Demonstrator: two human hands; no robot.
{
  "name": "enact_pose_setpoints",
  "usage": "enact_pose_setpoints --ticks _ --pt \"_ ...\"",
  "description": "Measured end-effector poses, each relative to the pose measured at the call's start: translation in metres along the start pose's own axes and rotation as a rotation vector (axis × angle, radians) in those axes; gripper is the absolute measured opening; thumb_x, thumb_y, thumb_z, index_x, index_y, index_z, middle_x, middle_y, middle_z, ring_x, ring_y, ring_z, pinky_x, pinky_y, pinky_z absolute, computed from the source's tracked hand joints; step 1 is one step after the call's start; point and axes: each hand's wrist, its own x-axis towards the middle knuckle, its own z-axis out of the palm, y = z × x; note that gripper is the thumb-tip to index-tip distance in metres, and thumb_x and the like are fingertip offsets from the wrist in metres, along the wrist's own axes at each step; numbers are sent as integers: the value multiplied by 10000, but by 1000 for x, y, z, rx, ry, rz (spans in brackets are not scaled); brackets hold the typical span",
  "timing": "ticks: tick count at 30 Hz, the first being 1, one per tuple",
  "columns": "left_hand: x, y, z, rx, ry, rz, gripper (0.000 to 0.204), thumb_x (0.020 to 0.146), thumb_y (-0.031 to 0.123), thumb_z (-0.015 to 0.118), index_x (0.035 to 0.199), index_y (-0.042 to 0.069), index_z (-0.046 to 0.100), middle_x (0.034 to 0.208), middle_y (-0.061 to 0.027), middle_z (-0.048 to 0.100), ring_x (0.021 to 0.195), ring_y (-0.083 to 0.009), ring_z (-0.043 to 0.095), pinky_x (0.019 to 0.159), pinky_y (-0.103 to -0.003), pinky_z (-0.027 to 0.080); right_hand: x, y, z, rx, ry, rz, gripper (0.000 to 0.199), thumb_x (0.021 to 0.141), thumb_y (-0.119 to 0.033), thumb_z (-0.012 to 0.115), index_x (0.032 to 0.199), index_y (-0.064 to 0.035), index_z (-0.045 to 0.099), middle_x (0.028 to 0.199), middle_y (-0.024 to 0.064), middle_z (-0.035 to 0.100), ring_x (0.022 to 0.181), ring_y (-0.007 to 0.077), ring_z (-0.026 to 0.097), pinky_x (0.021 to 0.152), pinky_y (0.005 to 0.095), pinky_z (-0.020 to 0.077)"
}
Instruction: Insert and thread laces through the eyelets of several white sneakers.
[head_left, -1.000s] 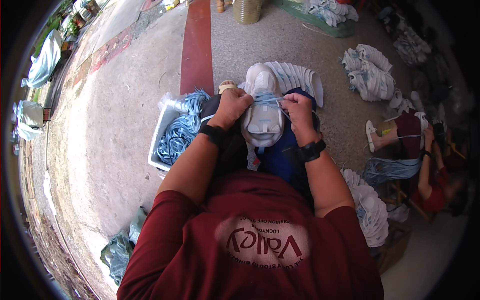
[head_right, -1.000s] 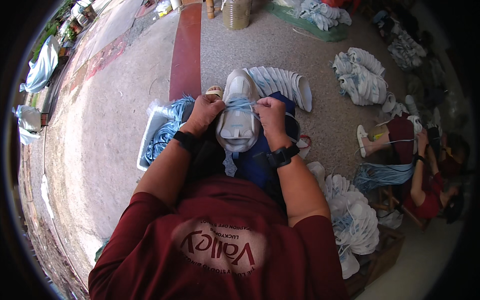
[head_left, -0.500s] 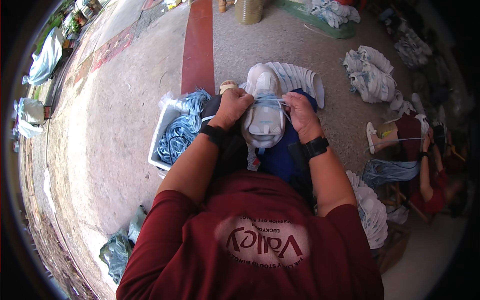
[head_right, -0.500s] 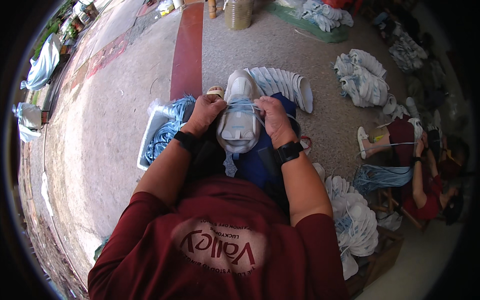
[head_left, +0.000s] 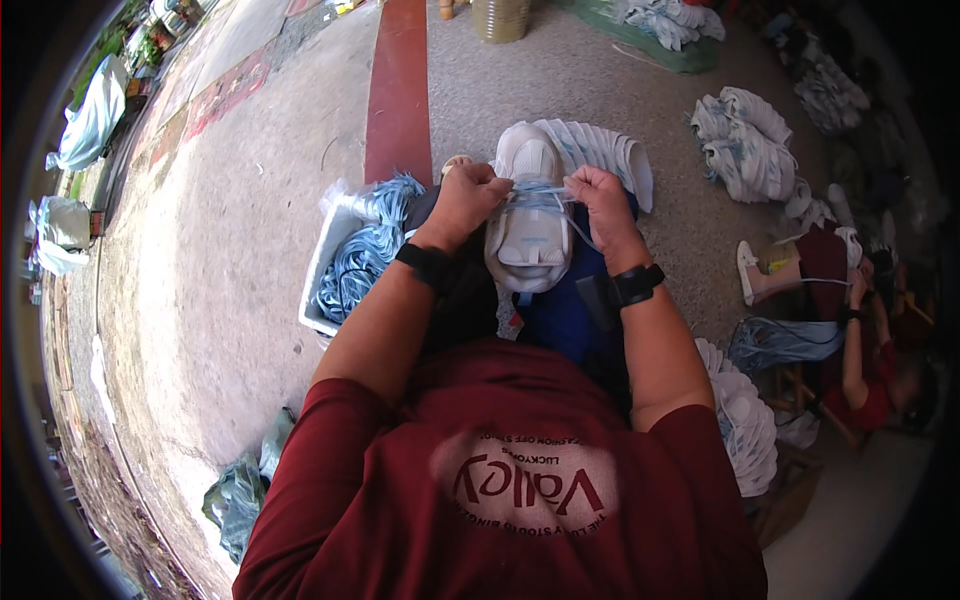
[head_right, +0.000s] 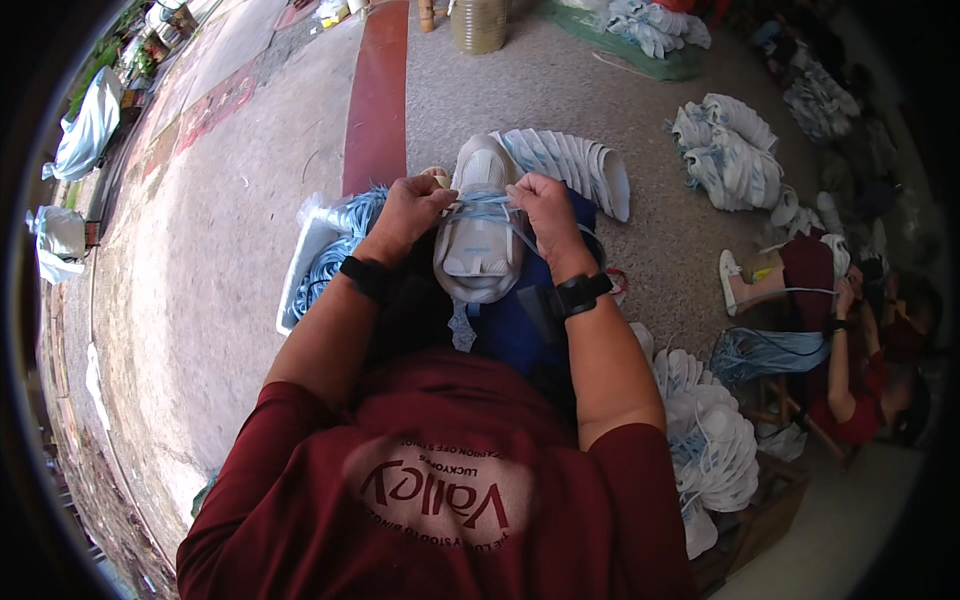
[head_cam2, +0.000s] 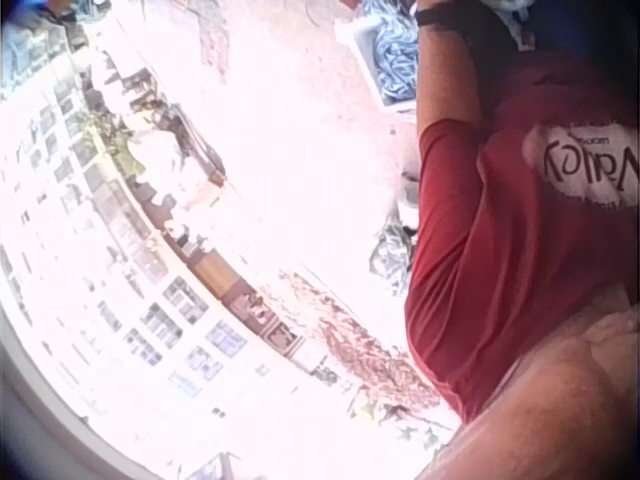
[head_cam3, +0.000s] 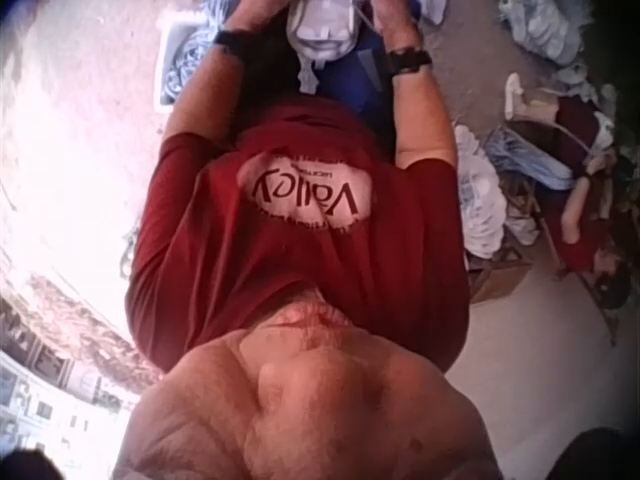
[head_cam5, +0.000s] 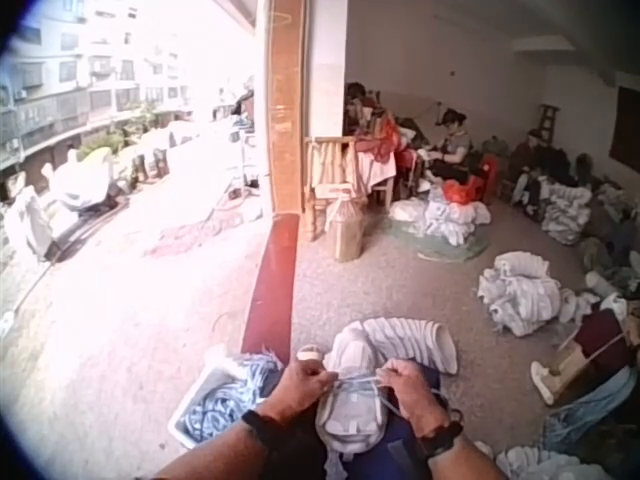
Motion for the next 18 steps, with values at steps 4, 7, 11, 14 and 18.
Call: enact_pose_setpoints --ticks 4,7,11,14,18 --pt "-4 0 -1 -75 -16 -103 243 787 173 638 794 -70 639 651 -18 568 602 -86 498 552 -251 421 -3 7 -5 137 10 30 131 824 -52 593 694 -43 573 641 -34 482 612 58 404 606 196 336" --pt "-5 -5 0 -51 6 -84 249 793 182 639 759 -64 627 648 -14 566 601 -88 499 552 -253 422 -6 7 -6 58 13 7 126 807 -59 613 690 -43 570 643 -34 495 607 65 419 568 212 335" --pt "-11 -8 -1 79 77 25 287 761 251 659 721 -30 612 627 -132 590 597 -215 582 593 -333 463 -13 6 -10 -402 -28 91 116 778 -66 640 699 -29 564 635 -15 512 602 93 447 530 259 355" --pt "-18 -7 0 189 94 99 317 784 292 649 746 -21 608 664 -190 604 640 -309 604 636 -374 471 -20 0 -5 -836 -13 -147 120 754 -69 652 713 -10 555 605 8 511 578 129 466 515 302 374" --pt "-19 -1 1 268 97 125 317 805 307 622 789 -9 594 705 -213 608 687 -363 604 661 -404 471 -23 3 -7 -685 120 -260 71 741 -22 618 752 -3 550 602 22 508 545 165 488 514 310 394"
